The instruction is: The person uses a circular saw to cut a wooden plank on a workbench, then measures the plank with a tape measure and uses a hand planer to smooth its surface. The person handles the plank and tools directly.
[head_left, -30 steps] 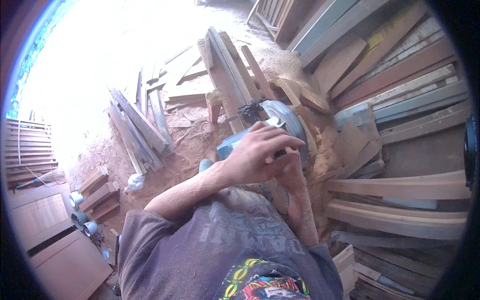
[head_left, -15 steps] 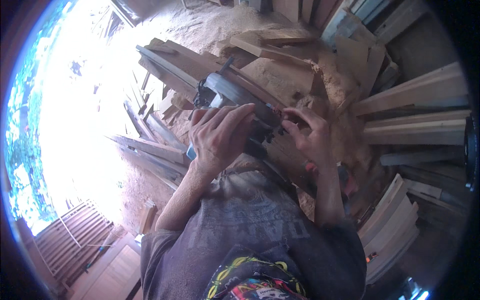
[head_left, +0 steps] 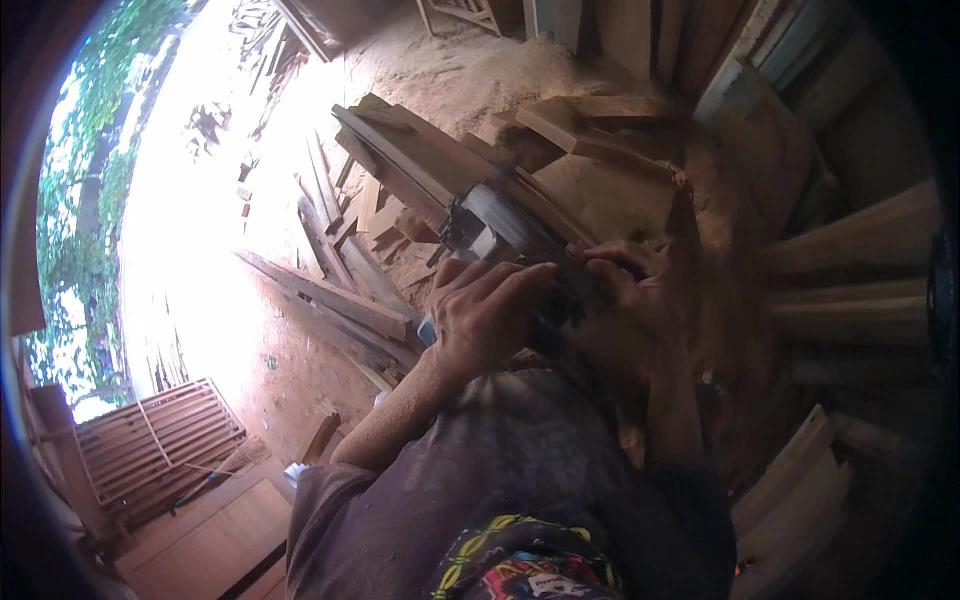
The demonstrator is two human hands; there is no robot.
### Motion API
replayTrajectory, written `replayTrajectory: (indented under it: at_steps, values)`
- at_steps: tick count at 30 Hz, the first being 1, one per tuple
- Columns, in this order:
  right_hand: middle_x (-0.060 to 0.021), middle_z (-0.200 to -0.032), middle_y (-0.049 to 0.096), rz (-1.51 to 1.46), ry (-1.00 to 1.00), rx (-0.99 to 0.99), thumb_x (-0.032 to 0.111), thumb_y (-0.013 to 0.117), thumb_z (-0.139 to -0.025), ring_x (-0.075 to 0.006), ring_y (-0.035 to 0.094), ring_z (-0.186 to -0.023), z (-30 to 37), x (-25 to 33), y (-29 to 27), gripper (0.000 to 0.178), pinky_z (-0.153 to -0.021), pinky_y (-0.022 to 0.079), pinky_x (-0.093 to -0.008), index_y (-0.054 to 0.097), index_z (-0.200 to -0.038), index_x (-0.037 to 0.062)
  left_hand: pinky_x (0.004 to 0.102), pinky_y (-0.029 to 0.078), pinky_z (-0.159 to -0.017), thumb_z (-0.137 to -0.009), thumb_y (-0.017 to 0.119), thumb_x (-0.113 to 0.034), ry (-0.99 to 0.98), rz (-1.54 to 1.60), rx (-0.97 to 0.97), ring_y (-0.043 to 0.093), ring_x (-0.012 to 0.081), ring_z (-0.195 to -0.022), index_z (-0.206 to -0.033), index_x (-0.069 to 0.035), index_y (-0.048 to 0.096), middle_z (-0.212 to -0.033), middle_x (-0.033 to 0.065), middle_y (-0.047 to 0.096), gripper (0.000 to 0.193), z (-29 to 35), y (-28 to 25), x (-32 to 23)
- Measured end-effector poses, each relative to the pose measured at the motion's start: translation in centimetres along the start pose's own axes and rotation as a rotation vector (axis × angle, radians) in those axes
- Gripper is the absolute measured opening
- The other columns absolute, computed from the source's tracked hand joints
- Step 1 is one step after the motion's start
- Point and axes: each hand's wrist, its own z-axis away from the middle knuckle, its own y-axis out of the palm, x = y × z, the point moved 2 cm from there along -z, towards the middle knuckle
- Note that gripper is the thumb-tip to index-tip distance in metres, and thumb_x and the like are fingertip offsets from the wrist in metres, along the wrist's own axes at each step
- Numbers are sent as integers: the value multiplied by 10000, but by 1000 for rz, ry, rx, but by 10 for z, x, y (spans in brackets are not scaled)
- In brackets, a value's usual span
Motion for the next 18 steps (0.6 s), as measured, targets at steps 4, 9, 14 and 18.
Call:
replayTrajectory:
  at_steps: [4, 9, 14, 18]
  values:
    - [-88, -995, 802, 131, 36, 53, 166, 818, -981, -135, 735, -936, -50, 29, 28, 143, -857, 562, -311, 794, -1042, 39, 324, 437, -748, -769, 826, -232, 16, -2, 25, 653, 128, -716, -1188, -167, 807, -972, -46, 805, 424, 5, 2, 2]
    - [-28, -871, 769, 343, -44, 174, 247, 891, -924, -91, 672, -841, -144, -4, 76, 234, -784, 538, -294, 778, -957, 45, 328, 451, -730, -756, 792, -211, 15, 14, 88, 684, 106, -807, -1268, -204, 768, -968, -81, 752, 513, 6, -5, 4]
    - [-47, -873, 770, 242, 104, 403, 328, 905, -911, -117, 680, -840, -192, -59, 79, 315, -774, 534, -312, 792, -944, 36, 321, 444, -721, -779, 811, -201, 29, 23, 60, 668, 103, -776, -1236, -197, 777, -961, -78, 752, 458, 0, -1, 2]
    - [-66, -879, 769, 292, 81, 413, 378, 902, -903, -147, 691, -856, -180, -46, 81, 357, -798, 544, -349, 798, -935, 38, 311, 447, -721, -808, 827, -182, -22, 18, 125, 678, 103, -778, -1203, -184, 787, -945, -74, 756, 397, 1, -5, -2]
